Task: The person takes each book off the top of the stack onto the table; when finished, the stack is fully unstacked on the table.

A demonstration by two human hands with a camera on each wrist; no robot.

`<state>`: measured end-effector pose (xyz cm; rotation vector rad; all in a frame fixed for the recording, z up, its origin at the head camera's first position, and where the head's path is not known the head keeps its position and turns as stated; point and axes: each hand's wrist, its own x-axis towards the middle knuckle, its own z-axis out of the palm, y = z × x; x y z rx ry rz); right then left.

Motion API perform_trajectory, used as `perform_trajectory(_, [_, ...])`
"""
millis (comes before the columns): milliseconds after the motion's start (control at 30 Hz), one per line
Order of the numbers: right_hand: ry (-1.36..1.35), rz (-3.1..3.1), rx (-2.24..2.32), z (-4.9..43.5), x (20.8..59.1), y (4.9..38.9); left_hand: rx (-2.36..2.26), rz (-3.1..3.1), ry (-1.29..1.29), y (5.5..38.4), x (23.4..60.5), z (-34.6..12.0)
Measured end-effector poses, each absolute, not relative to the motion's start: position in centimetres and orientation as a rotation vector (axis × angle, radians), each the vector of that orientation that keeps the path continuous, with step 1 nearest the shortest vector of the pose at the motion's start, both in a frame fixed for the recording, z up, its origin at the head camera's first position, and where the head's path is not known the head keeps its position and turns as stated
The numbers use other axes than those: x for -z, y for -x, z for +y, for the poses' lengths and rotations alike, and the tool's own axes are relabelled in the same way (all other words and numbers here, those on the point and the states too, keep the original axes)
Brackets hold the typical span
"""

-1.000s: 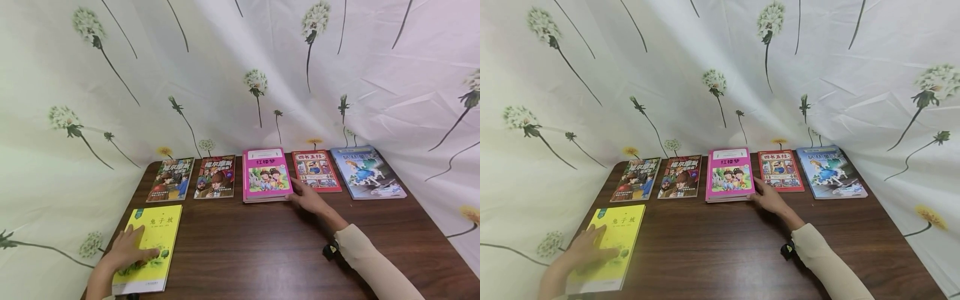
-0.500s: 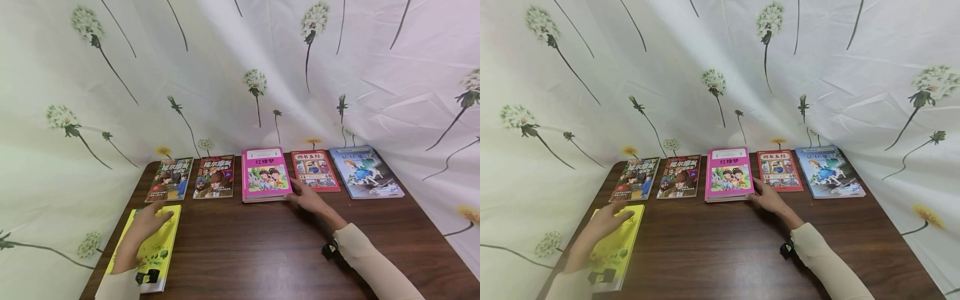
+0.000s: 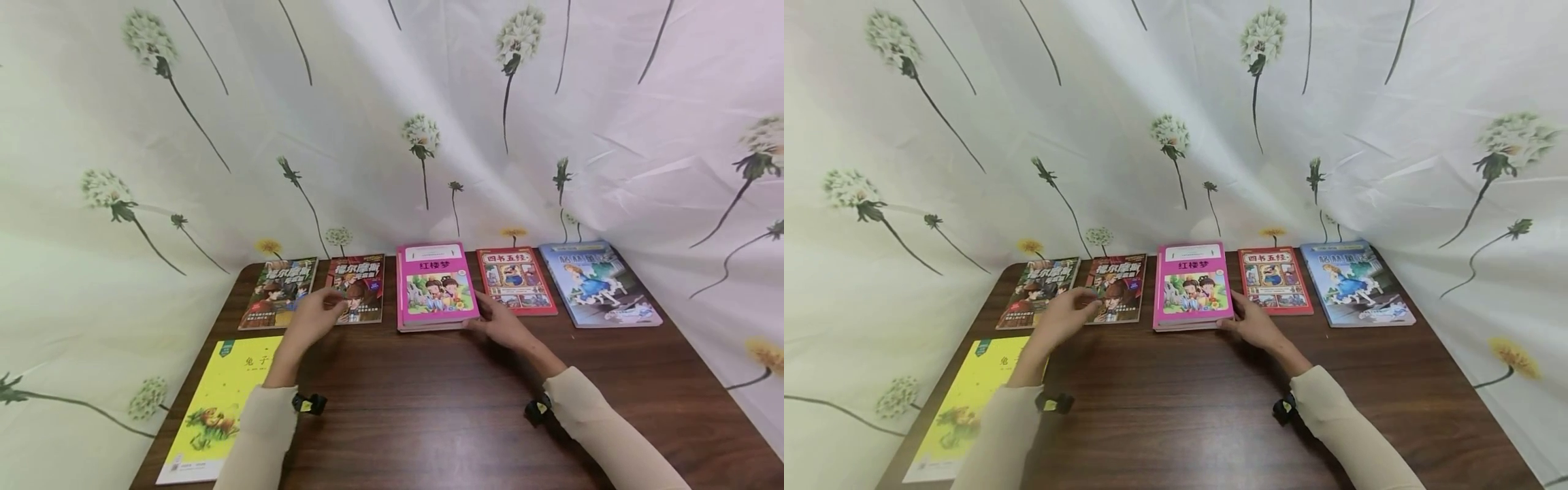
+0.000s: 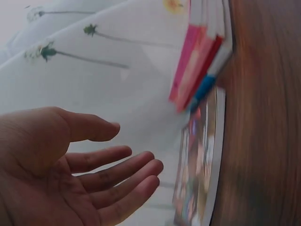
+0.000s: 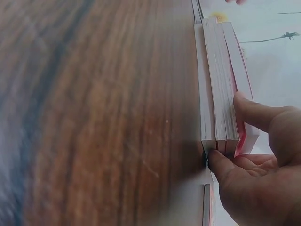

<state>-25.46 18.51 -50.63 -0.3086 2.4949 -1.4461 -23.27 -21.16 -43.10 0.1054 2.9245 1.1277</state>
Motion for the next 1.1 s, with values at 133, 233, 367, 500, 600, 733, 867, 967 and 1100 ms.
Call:
perform_trajectory(133, [0.309, 2.480, 1.462, 18.3, 50.6, 25.4, -1.213, 2.913, -0.125, 24.6, 43.5, -18.6])
perform_trajectory(233, [0.299, 2.490, 1.462, 18.3, 50.7, 25.4, -1.267, 2.905, -0.134, 25.4, 43.7, -16.8])
perform_trajectory(367, [0.288, 2.510, 1.437, 18.2, 50.8, 25.4, -1.328, 2.865, -0.124, 26.1, 43.9, -14.6])
perform_trajectory(500, [0.294, 2.526, 1.413, 18.2, 50.8, 25.4, -1.336, 2.838, -0.097, 26.5, 44.3, -12.7])
perform_trajectory(600, [0.295, 2.529, 1.411, 18.1, 50.8, 25.5, -1.301, 2.841, -0.085, 26.9, 44.8, -11.5])
perform_trajectory(733, [0.286, 2.520, 1.406, 18.1, 50.8, 25.6, -1.260, 2.801, -0.050, 27.2, 45.4, -10.0])
perform_trajectory(867, [0.284, 2.522, 1.392, 18.1, 50.8, 25.6, -1.214, 2.756, -0.006, 27.3, 45.5, -8.8])
perform_trajectory(967, [0.295, 2.528, 1.391, 18.1, 50.8, 25.6, -1.166, 2.763, 0.004, 27.5, 45.6, -8.2])
perform_trajectory(1100, [0.314, 2.547, 1.383, 18.0, 50.9, 25.6, -1.144, 2.785, 0.027, 27.7, 45.8, -7.7])
